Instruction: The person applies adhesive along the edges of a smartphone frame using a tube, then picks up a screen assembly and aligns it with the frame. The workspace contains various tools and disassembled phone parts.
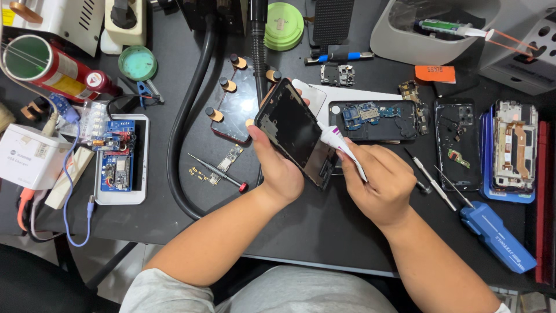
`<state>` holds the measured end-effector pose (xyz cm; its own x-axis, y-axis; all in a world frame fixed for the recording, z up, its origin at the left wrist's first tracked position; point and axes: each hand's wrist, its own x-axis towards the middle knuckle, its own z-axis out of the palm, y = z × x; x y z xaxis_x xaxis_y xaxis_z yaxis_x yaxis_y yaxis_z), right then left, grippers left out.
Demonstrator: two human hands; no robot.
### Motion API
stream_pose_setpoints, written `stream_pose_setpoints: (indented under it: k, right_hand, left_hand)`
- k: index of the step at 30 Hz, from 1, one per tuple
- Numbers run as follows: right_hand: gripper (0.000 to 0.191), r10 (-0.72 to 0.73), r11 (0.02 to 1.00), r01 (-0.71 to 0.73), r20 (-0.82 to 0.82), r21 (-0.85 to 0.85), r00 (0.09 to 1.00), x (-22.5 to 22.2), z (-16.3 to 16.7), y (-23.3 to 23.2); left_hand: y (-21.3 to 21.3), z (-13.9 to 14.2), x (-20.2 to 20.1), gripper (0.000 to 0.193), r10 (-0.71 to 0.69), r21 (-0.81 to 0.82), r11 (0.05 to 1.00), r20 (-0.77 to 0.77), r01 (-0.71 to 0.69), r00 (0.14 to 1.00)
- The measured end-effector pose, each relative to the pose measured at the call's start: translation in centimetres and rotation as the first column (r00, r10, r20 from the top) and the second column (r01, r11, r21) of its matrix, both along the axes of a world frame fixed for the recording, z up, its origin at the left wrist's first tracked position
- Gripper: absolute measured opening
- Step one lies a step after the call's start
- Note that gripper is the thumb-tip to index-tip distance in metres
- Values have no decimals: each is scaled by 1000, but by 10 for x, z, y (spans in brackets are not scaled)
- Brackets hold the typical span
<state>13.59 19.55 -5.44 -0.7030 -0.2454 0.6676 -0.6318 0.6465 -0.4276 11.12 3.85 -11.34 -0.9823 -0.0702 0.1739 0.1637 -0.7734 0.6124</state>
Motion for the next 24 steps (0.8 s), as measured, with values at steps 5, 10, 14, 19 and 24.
stream_pose_setpoints:
  k: [5, 10, 14, 19, 24]
  right_hand:
    - [25, 5, 1000, -5, 13, 2, 1000, 0, 0, 0]
    - [25, 4, 1000, -4, 18, 2, 1000, 0, 0, -1]
    - [24, -2, 1000, 2, 34, 3, 999, 0, 1, -1]
    - [25, -2, 1000, 2, 15, 11, 1000, 0, 1, 0]
    - [26, 8, 1000, -8, 16, 12, 1000, 0, 1, 1]
  left_hand:
    - [-1, 0, 1, 86, 7, 8, 1000, 7, -7, 1000]
    - [-1, -1, -1, 85, 4, 36, 999, 27, -5, 1000]
    - [2, -1, -4, 84, 83, 7, 997, -2, -83, 997]
    - [0, -4, -6, 86, 56, 29, 998, 17, -57, 998]
    - [-2, -5, -5, 87, 23, 70, 997, 41, -26, 999]
